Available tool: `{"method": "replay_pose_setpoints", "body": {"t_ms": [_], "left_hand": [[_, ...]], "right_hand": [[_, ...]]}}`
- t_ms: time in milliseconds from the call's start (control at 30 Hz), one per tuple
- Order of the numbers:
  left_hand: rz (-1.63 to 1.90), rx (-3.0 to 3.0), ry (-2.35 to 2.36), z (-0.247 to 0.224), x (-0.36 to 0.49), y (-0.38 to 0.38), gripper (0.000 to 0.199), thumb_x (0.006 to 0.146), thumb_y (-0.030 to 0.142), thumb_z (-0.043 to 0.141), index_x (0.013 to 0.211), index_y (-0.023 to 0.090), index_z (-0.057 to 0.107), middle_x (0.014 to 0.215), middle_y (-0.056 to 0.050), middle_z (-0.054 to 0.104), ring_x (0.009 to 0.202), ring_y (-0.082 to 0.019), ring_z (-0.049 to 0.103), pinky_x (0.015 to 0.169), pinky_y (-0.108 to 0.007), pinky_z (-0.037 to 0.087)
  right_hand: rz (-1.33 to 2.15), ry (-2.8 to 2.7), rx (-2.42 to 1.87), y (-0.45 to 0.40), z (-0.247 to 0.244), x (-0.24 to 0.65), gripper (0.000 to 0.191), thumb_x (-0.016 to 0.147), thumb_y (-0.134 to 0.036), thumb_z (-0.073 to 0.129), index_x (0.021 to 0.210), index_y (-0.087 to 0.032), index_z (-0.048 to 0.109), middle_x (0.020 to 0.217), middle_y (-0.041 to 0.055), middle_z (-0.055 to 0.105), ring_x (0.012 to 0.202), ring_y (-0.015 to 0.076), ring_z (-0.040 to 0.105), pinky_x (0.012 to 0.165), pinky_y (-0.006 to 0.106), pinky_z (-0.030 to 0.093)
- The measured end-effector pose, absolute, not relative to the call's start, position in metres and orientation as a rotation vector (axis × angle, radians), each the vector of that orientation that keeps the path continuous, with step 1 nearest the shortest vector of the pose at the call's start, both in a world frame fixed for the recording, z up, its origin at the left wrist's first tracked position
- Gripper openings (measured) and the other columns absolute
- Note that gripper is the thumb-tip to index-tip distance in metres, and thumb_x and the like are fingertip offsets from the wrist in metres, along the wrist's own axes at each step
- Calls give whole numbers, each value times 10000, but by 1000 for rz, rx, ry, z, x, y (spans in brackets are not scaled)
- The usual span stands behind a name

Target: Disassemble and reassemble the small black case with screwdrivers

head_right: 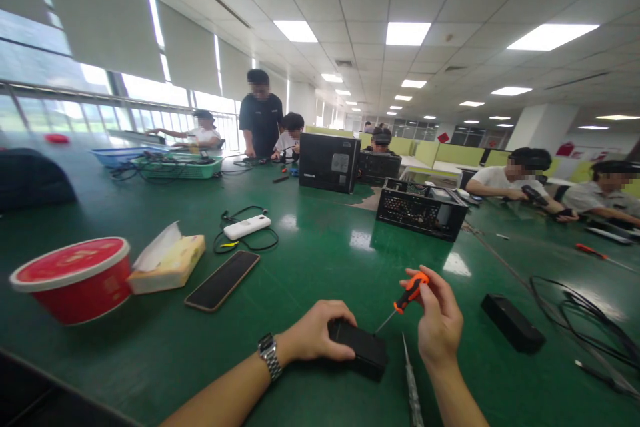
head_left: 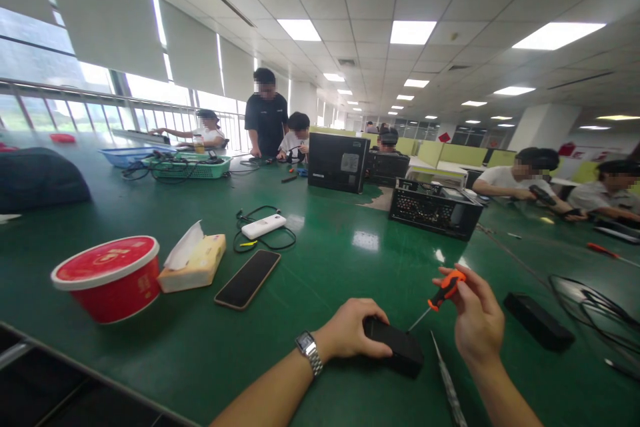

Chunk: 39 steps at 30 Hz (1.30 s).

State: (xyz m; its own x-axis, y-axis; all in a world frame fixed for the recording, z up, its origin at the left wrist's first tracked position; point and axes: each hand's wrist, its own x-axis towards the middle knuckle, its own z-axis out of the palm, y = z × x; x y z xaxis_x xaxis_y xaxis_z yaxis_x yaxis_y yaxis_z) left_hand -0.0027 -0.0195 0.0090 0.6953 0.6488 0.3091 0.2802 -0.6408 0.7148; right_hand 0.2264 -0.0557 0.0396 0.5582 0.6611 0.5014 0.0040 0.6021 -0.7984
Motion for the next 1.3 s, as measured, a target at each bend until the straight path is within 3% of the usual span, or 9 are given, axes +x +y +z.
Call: {"method": "replay_pose_setpoints", "body": {"t_ms": [200,367,467,633,867,1033,1167,1300], "left_hand": [[739,2264,706,7,-3,-19,435,634,407,834,980,178,704,945,-26,667,865,-191,604,775,-260,438],[727,2277,704,6,-3,-18,434,639,418,827,978,176,704,938,-27,664,861,-192,600,767,-259,436],[733,2272,711,6,-3,-18,432,634,414,834,970,175,705,932,-23,662,848,-185,596,764,-256,432],[752,2268,702,6,-3,-19,429,630,400,841,970,177,705,915,-16,658,840,-179,591,746,-247,425],[742,2260,696,6,-3,-19,420,634,397,834,969,178,708,911,-19,658,834,-182,594,742,-247,431],[745,2248,699,9,-4,-20,413,632,386,838,964,176,709,912,-19,658,842,-181,592,741,-245,428],[731,2254,705,10,-4,-20,431,631,403,837,973,175,709,921,-23,660,841,-184,592,747,-250,432],[724,2252,701,10,-4,-20,419,638,400,832,969,176,706,928,-23,655,852,-184,589,743,-246,433]], "right_hand": [[269,-891,-927,-52,37,228,361,681,-336,792,999,-192,701,869,17,643,705,134,596,676,296,514],[355,-841,-932,-52,36,230,414,772,-378,697,1137,-184,671,991,66,690,756,175,645,680,342,535],[387,-873,-884,-52,35,230,355,798,-381,670,1099,-193,671,994,70,691,736,188,660,629,340,535],[222,-903,-912,-49,33,233,366,700,-356,774,1019,-189,708,906,35,658,750,154,615,701,318,522],[345,-860,-915,-53,33,234,360,790,-403,678,1076,-185,676,980,75,692,747,195,649,626,351,534],[222,-893,-919,-51,32,236,320,708,-342,768,982,-192,698,935,32,661,772,159,610,759,339,511],[209,-892,-966,-49,29,239,362,745,-352,726,1064,-183,700,980,45,670,831,180,612,783,344,502],[313,-858,-957,-52,30,238,359,802,-382,652,1090,-170,688,994,74,699,796,200,647,697,349,525]]}}
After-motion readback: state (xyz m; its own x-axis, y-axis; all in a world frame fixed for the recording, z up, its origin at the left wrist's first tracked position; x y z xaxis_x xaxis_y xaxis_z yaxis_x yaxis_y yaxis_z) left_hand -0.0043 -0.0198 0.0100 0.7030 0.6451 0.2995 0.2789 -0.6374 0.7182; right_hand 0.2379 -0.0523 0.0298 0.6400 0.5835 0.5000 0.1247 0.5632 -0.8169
